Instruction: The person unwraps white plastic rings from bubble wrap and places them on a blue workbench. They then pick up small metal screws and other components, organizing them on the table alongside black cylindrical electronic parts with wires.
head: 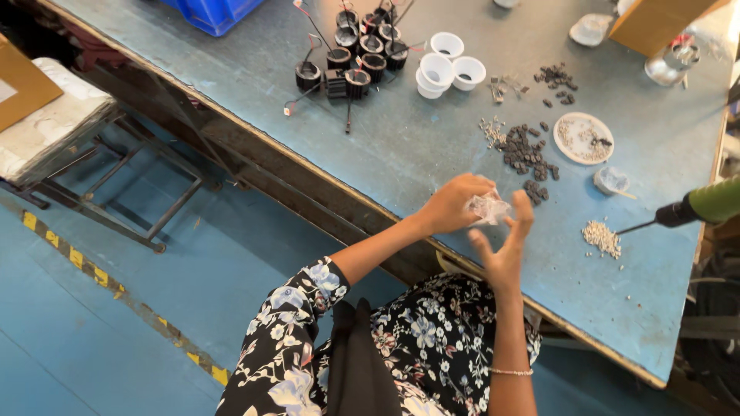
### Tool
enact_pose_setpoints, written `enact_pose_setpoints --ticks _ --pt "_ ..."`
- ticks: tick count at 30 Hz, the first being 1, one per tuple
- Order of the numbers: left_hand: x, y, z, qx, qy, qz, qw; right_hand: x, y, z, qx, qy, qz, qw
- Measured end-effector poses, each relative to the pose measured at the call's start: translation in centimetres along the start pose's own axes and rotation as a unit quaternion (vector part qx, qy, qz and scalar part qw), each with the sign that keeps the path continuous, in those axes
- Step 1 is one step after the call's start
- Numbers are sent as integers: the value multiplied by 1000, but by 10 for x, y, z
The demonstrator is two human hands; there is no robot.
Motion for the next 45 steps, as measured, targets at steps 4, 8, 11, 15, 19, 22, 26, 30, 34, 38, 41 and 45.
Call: enact_pose_setpoints --ticks 4,8,11,15,19,22,26,30,34,38,41,45 --pt "3 0 -7 -41 -131 56 989 13 0 -6 -4 -38 -47 998" --pt "4 -5 -8 -134 -198 39 970 16 -4 1 40 -33 -45 998" --pt "0 -4 1 -88 -211 47 972 15 -4 7 65 -1 -42 997" --pt "-5 0 3 4 -90 98 991 17 -3 -1 2 -35 -66 997" --pt "3 -6 -21 -59 -153 106 981 20 -5 -7 -22 -99 -92 991" --pt "6 -13 -20 -55 -123 129 982 20 -3 -8 -32 -85 -95 991" --pt "9 -18 -1 -101 -150 95 979 22 -1 -7 -22 -93 -97 991" --pt "-1 -17 4 -131 -290 -7 948 24 -2 -1 11 -105 -77 991" --pt "-45 3 -38 -146 -347 -46 925 18 -1 4 58 -65 -37 995" --pt "-81 62 -106 -126 -363 52 922 18 -3 8 77 -80 -23 993" --pt "-80 114 -145 -114 -343 108 926 21 -3 12 105 -87 -21 990" --pt "-59 152 -161 -110 -247 151 951 24 13 22 155 -51 -16 986"
Point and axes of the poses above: each hand's wrist, its own y-axis towards the middle knuckle, its own x-axis out of the palm, z = x × y, the point moved 5 cm from there along y, towards the middle knuckle, and after that the axes turned 3 degrees about -z, right-handed, at the moved point
